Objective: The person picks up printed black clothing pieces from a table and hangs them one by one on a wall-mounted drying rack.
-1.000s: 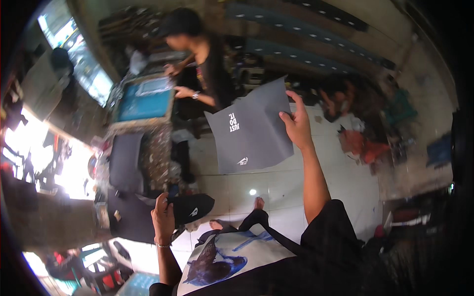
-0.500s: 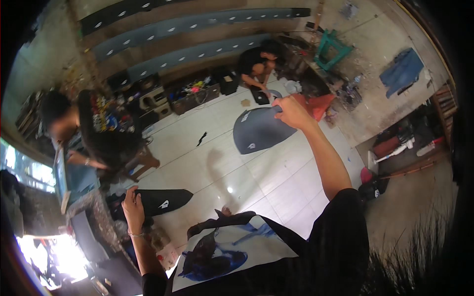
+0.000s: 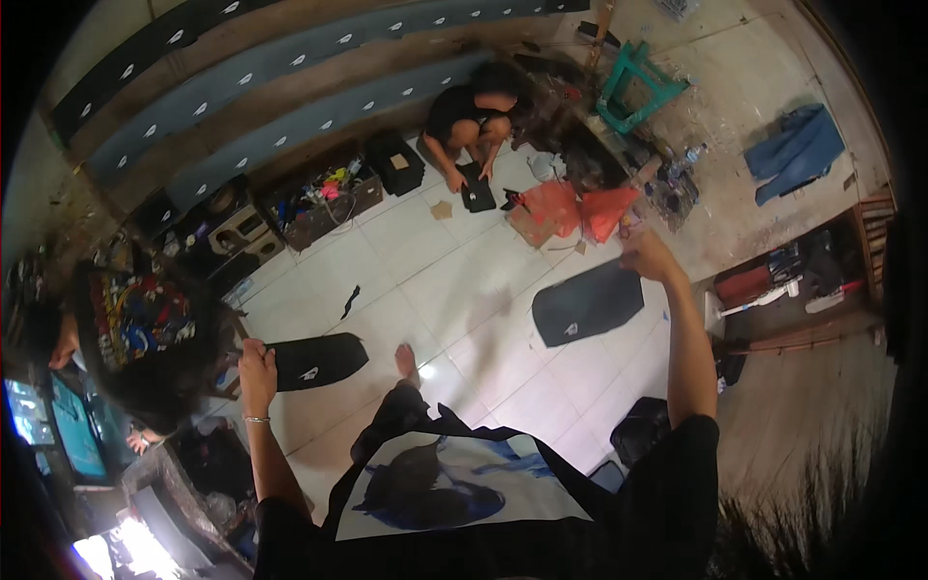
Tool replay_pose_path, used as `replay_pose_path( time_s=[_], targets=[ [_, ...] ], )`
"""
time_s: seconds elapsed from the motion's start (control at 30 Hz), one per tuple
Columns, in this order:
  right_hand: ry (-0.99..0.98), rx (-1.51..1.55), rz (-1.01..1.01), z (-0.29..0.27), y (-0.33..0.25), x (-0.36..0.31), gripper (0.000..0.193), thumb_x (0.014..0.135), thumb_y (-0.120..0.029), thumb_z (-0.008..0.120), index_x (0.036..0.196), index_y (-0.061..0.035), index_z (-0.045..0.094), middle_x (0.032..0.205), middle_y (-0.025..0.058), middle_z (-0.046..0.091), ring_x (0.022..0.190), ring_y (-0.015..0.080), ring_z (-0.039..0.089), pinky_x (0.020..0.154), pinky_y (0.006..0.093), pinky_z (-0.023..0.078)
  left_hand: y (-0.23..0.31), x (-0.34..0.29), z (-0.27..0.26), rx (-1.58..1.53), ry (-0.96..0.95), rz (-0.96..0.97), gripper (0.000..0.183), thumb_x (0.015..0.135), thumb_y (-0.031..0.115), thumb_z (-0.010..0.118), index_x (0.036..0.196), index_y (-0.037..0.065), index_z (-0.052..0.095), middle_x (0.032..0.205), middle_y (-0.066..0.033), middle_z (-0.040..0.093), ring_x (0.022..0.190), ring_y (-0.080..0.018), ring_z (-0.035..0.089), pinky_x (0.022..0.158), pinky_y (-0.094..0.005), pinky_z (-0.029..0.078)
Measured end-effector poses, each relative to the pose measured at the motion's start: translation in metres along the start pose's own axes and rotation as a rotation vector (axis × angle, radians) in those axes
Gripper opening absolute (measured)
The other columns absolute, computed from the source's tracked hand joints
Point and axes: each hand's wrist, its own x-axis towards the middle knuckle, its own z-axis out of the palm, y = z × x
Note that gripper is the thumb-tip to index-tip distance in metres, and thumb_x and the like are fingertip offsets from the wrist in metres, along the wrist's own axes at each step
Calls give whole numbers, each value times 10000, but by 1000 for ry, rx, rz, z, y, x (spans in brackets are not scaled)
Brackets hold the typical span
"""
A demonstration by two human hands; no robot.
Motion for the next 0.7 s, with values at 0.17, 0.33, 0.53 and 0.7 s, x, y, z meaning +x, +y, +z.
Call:
replay_pose_path(
  time_s=[0.17,0.33,0.53,0.7],
  targets=[
    [35,153,12,-49,35,78,83,667,-67,724,654,-7,669,544,61,592,462,142,534,474,319,424,-29,85,104,177,35,74,136,805,10,547,896,-7,447,673,-215,523,666,-438,539,618,-457,438],
    [-13,654,352,-105,66,177,37,706,-1,701,719,33,691,599,2,604,554,120,547,568,284,453,62,201,134,70,-1,-108,144,774,-20,552,874,-8,450,708,-222,563,736,-445,573,655,-495,443],
    [-8,574,147,-158,142,369,71,722,-49,708,740,17,691,594,-3,597,536,74,519,511,258,419,123,321,194,51,113,-166,184,755,-29,588,878,-13,452,720,-220,570,727,-443,571,657,-484,444],
    [-54,528,-34,-264,159,537,75,740,-71,706,758,1,698,565,-27,563,504,37,469,455,229,364,158,364,234,183,321,-183,195,751,-35,599,890,-17,463,741,-217,595,737,-434,581,663,-461,460]
  ],
)
